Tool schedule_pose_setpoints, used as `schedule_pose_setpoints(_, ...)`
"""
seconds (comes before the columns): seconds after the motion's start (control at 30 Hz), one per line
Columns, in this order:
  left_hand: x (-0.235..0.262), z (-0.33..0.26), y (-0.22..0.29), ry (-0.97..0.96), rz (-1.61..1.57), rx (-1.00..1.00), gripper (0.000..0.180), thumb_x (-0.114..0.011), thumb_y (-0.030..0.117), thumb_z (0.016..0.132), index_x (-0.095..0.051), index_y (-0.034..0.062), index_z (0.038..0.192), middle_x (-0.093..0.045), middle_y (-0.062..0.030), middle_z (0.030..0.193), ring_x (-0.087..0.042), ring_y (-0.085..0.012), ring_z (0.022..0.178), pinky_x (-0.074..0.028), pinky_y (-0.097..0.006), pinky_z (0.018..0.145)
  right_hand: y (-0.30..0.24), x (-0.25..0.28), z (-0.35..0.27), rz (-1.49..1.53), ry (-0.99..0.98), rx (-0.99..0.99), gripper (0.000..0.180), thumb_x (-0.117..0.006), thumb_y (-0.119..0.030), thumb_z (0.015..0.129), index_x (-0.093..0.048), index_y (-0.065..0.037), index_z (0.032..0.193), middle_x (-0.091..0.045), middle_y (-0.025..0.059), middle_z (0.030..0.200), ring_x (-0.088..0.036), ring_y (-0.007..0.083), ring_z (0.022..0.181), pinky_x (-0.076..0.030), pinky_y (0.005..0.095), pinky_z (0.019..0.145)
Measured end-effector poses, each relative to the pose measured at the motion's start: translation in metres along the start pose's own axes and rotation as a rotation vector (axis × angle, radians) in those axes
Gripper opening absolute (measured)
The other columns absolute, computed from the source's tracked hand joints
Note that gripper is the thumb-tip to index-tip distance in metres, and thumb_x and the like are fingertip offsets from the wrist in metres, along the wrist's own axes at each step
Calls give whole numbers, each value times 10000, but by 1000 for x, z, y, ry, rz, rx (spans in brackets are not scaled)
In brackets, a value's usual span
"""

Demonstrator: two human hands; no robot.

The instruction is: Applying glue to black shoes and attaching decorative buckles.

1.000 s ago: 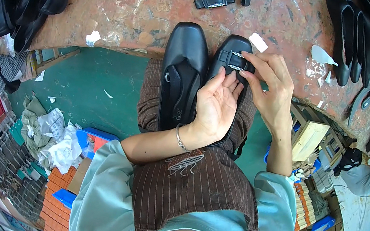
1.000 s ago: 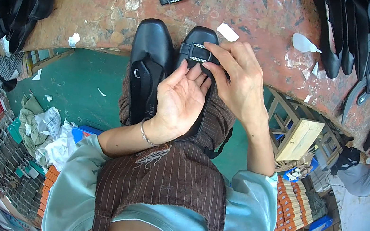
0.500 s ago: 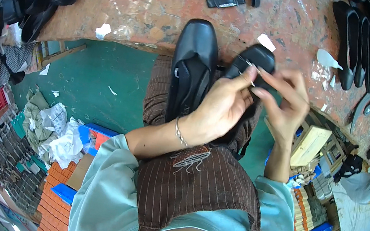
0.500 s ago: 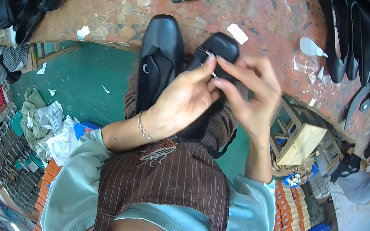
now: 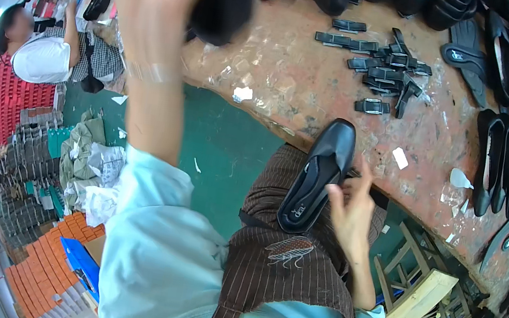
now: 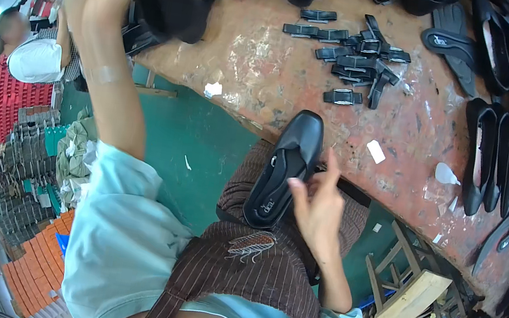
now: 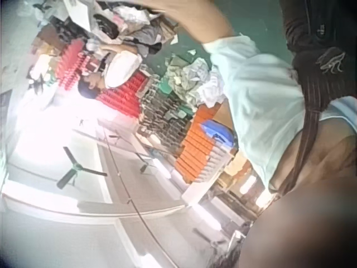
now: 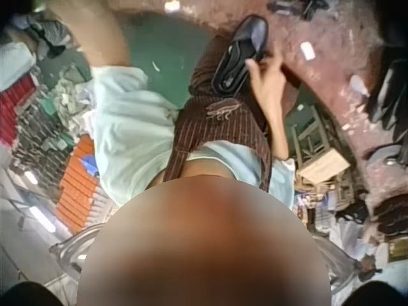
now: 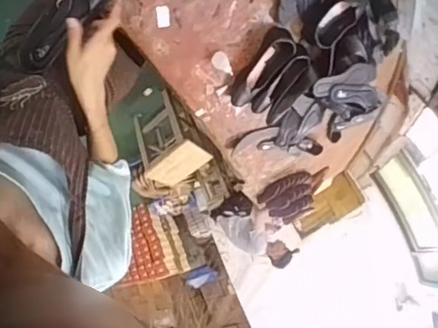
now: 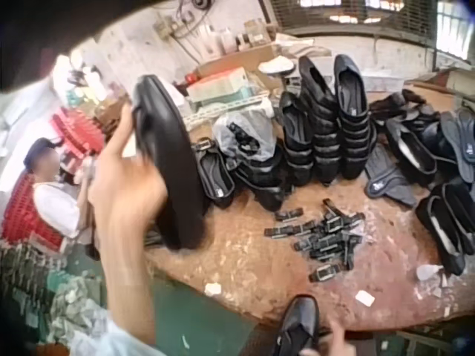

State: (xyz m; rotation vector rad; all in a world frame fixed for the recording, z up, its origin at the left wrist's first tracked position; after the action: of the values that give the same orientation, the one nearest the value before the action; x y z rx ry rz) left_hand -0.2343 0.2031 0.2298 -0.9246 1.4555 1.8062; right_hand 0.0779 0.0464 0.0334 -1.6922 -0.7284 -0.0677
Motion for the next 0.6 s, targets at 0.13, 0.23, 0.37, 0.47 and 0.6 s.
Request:
schedule_pose_setpoints(0.13,118,103,116,413,241,-317,187,-546,153,933,-605,2,1026,-663,-138,965,-619,-255,919,-498,-379,874,1,-24,1,58,-114,-56,899,-659,-134,826,-40,-17,1468,-620,320,927,-642,450,787,-516,440,663)
schedule_pose_setpoints(0.23,110,79,52,658,408,-124,463,-563,206,935,-385,-71,1260,-415,-212,1284,-390,-306,1220,-334,-409,1051,13,-19,3,264,11,-113,823,-577,-1,784,-157,-100,1485,-626,200,836,-605,270,633,-469,330,598)
schedule_pose_setpoints(0.37,51,-55,-73,125,1012,-90,381,-611,147,899,-524,-11,1235,-587,-122,1164,-551,-174,1079,-427,-325,953,32,-7,-3,311,215,-140,816,-612,-34,794,-179,-89,1483,-627,142,789,-534,150,565,-439,288,551)
schedule_pose_setpoints(0.47,21,-158,-160,-125,912,829,348,-624,71,886,-549,-6,1217,-607,-118,1165,-569,-164,1090,-466,-284,908,17,16,-6,73,52,-241,746,-665,-107,818,-279,-69,1454,-634,129,774,-536,128,574,-445,280,551)
schedule_pose_setpoints(0.6,41,-235,-234,351,360,920,532,-504,28,928,-290,-36,1410,-357,-192,1428,-335,-274,1351,-277,-381,1127,46,80,-4,169,770,-55,180,-656,-115,875,-604,-8,1011,-590,15,835,-560,90,762,-459,227,688)
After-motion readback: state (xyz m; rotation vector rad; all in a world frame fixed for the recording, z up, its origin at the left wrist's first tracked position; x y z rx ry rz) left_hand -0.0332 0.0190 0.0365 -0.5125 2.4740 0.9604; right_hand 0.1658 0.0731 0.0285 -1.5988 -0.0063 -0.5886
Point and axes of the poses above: each hand's wrist, its own z-axis towards the middle knuckle, its own x-axis out of the back of the hand, y = z × x, the point moved 2 cm from there along z, towards the middle knuckle
